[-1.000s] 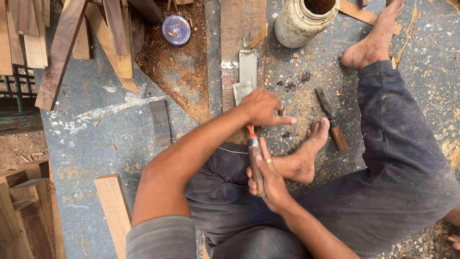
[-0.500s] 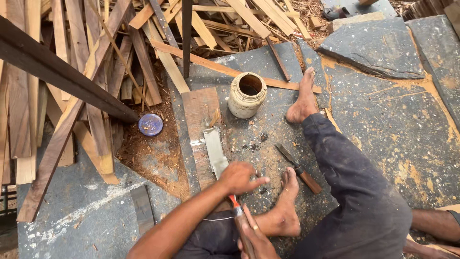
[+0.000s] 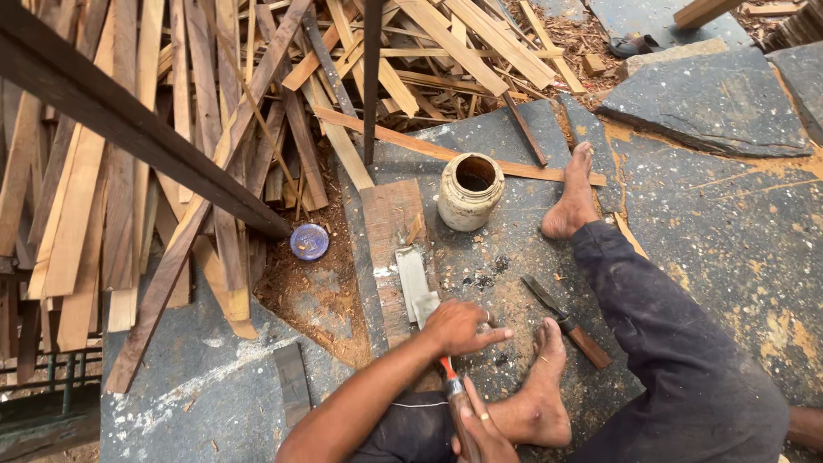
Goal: The person sits on the floor and sharpens two different chisels using a sharpening stone and a liquid from a jar. They repeatedly rub the blade against the stone, occasionally dipping the tool into the jar to apply liquid, and inspect the edge between strokes.
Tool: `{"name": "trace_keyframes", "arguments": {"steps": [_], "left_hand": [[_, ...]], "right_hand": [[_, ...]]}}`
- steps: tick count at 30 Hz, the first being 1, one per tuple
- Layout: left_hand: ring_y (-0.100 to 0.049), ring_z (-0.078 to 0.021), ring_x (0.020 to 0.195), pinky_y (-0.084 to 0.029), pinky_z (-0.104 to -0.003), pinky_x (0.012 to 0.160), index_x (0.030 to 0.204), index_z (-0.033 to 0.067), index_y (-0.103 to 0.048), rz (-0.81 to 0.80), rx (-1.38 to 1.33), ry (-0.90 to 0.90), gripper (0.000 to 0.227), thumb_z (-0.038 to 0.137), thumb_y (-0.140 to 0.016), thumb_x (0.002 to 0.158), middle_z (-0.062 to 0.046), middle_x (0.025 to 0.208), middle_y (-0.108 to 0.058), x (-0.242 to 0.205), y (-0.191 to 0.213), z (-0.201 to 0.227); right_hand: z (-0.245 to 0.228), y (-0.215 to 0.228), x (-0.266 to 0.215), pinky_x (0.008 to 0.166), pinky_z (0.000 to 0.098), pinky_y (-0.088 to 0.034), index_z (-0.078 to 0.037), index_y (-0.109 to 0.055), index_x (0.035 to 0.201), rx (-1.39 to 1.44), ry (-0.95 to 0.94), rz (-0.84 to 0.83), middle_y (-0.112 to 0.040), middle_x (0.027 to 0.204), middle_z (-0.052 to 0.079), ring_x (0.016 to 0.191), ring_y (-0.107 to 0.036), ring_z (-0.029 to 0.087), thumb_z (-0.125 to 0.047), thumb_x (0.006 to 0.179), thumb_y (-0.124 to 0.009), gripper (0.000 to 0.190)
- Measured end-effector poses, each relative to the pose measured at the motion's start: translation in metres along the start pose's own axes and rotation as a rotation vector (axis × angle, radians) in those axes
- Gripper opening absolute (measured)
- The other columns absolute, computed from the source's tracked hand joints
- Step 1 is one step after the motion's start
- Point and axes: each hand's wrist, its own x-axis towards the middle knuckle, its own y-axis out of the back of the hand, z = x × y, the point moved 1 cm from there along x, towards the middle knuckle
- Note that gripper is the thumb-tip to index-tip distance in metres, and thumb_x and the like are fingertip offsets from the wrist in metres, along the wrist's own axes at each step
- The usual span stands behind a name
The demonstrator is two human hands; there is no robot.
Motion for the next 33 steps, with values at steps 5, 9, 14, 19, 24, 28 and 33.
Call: {"name": "trace_keyframes", "arguments": {"steps": [5,9,14,19,24,28,33], "left_hand": [[-0.070,-0.0383,0.102,-0.053,-0.049,0.093,0.108,0.0078,-0.079,-0.004,-0.008,-0.020,0.079,0.078,-0.048,0.090,-0.021,0.101,-0.074,0.006,0.006,0.000],[-0.069,-0.0380,0.104,-0.053,-0.051,0.092,0.110,0.0126,-0.079,0.074,0.084,0.030,0.073,0.076,-0.049,0.088,-0.019,0.104,-0.074,0.046,0.060,-0.025],[-0.069,-0.0370,0.107,-0.051,-0.050,0.096,0.111,0.0139,-0.079,0.034,0.049,0.052,0.074,0.077,-0.047,0.088,-0.019,0.108,-0.073,0.024,0.031,0.003],[-0.066,-0.0388,0.107,-0.046,-0.051,0.099,0.112,0.0072,-0.077,0.085,-0.136,-0.076,0.064,0.063,-0.050,0.098,-0.021,0.106,-0.072,-0.028,-0.032,0.059],[-0.067,-0.0344,0.096,-0.047,-0.049,0.094,0.105,0.0064,-0.077,0.373,-0.143,-0.304,0.047,0.051,-0.063,0.097,-0.015,0.092,-0.072,-0.029,-0.009,0.081],[-0.065,-0.0307,0.086,-0.049,-0.046,0.087,0.093,0.0066,-0.075,0.594,0.012,-0.495,0.038,0.044,-0.069,0.094,-0.012,0.082,-0.069,-0.033,0.018,0.068],[-0.066,-0.0324,0.060,-0.050,-0.049,0.069,0.055,0.0121,-0.069,0.546,0.146,-0.325,0.057,0.051,-0.060,0.096,-0.012,0.059,-0.066,0.002,-0.024,0.037]], "right_hand": [[0.010,0.020,0.029,0.127,0.0528,0.002,-0.015,0.022,0.161,-0.039,0.153,-0.122,0.022,0.172,0.004,0.157,0.020,0.025,-0.089,0.084,-0.031,0.119],[0.009,0.016,0.033,0.124,0.0560,0.003,-0.018,0.026,0.158,-0.031,0.049,-0.132,0.024,0.170,0.004,0.155,0.022,0.025,-0.086,0.083,-0.032,0.117],[0.021,0.033,0.042,0.124,0.0564,0.003,-0.017,0.027,0.159,-0.179,0.104,-0.179,0.023,0.170,0.006,0.156,0.020,0.026,-0.076,0.086,-0.047,0.120],[0.012,0.028,0.050,0.117,0.0492,-0.008,-0.015,0.001,0.163,0.012,0.212,-0.098,0.006,0.163,0.004,0.147,0.004,0.023,-0.076,0.085,-0.031,0.104],[0.164,0.146,-0.213,0.078,0.0353,-0.037,-0.006,-0.022,0.154,0.139,-0.282,-0.488,-0.039,0.116,0.008,0.097,-0.040,0.018,-0.038,0.088,-0.054,0.081],[0.169,0.183,-0.285,0.059,0.0286,-0.056,0.002,-0.035,0.149,0.132,-0.494,-0.912,-0.065,0.090,0.012,0.070,-0.067,0.017,-0.015,0.089,-0.069,0.071],[0.153,0.178,-0.200,0.073,0.0402,-0.061,0.002,-0.057,0.118,-0.967,-0.313,-1.063,-0.074,0.089,0.015,0.080,-0.073,0.025,-0.034,0.088,-0.068,0.048]]}}
